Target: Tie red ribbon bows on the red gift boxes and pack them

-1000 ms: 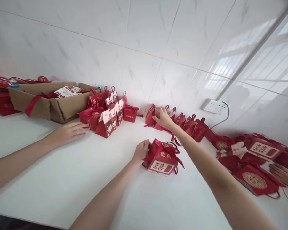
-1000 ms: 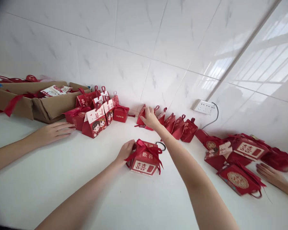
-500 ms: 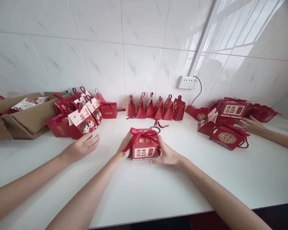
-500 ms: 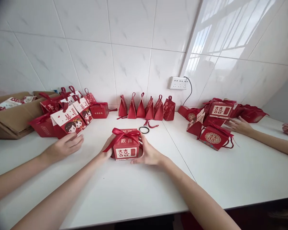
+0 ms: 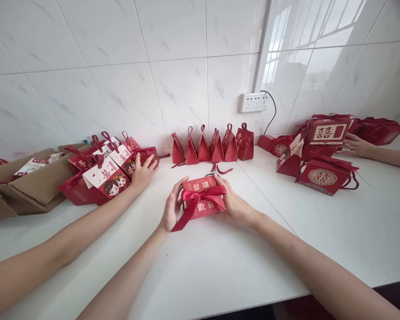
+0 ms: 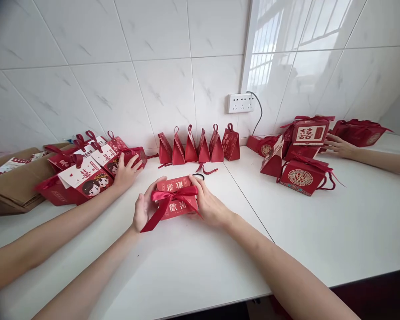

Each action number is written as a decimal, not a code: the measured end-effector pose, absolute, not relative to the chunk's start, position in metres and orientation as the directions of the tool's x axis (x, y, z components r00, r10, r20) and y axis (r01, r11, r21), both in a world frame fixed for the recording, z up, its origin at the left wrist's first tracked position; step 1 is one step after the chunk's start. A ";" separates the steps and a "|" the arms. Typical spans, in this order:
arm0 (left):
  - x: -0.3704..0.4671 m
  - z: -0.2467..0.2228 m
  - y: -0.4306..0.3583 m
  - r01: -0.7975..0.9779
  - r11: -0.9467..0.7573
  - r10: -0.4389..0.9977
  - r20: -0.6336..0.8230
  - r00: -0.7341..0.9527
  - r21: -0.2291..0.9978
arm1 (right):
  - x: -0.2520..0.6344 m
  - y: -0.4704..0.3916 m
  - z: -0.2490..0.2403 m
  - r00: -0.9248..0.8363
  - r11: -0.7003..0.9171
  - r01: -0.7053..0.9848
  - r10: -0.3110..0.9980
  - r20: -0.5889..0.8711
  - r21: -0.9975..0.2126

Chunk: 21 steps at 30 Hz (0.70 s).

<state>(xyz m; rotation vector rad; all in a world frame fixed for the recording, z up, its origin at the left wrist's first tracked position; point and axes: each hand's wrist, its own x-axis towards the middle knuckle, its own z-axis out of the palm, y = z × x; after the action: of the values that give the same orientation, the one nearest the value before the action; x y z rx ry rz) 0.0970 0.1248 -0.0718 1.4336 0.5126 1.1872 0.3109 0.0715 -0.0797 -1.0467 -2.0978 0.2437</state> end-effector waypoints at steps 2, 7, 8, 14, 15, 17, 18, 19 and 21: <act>0.107 -0.078 0.109 -0.360 -0.235 0.813 0.385 0.436 0.903 | 0.315 0.066 -0.072 -0.398 0.596 0.568 0.803 0.444 -0.567; 0.105 -0.073 0.105 -0.153 -0.287 0.843 0.325 0.428 0.946 | 0.325 0.056 -0.054 -0.460 0.366 0.163 0.850 0.258 -0.916; 0.104 -0.071 0.105 -0.115 -0.305 0.849 0.324 0.418 0.946 | 0.325 0.056 -0.054 -0.436 0.316 0.051 0.861 0.263 -0.948; 0.104 -0.068 0.100 -0.113 -0.306 0.806 0.320 0.498 0.945 | 0.307 0.059 -0.054 -0.204 0.152 -0.090 0.964 0.168 -0.984; 0.104 -0.067 0.100 -0.109 -0.302 0.796 0.314 0.518 0.947 | 0.304 0.058 -0.053 -0.172 0.141 -0.057 0.974 0.148 -0.988; 0.104 -0.065 0.101 -0.053 -0.342 0.795 0.319 0.516 0.938 | 0.301 0.057 -0.051 -0.116 0.147 -0.017 0.982 0.148 -0.989; 0.104 -0.064 0.101 0.004 -0.387 0.810 0.338 0.479 0.922 | 0.300 0.057 -0.051 -0.098 0.163 -0.012 0.982 0.163 -0.987; 0.104 -0.063 0.101 0.076 -0.437 0.831 0.370 0.415 0.896 | 0.301 0.057 -0.051 -0.086 0.180 -0.011 0.980 0.181 -0.984; 0.106 -0.061 0.098 0.219 -0.509 0.855 0.459 0.242 0.832 | 0.302 0.059 -0.053 -0.064 0.213 -0.009 0.975 0.213 -0.977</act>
<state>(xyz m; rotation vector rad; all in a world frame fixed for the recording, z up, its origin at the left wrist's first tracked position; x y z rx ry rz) 0.1063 0.0983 -0.0610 1.8826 0.9801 1.2824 0.3016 0.0586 -0.0531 -1.0165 -1.3481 1.0959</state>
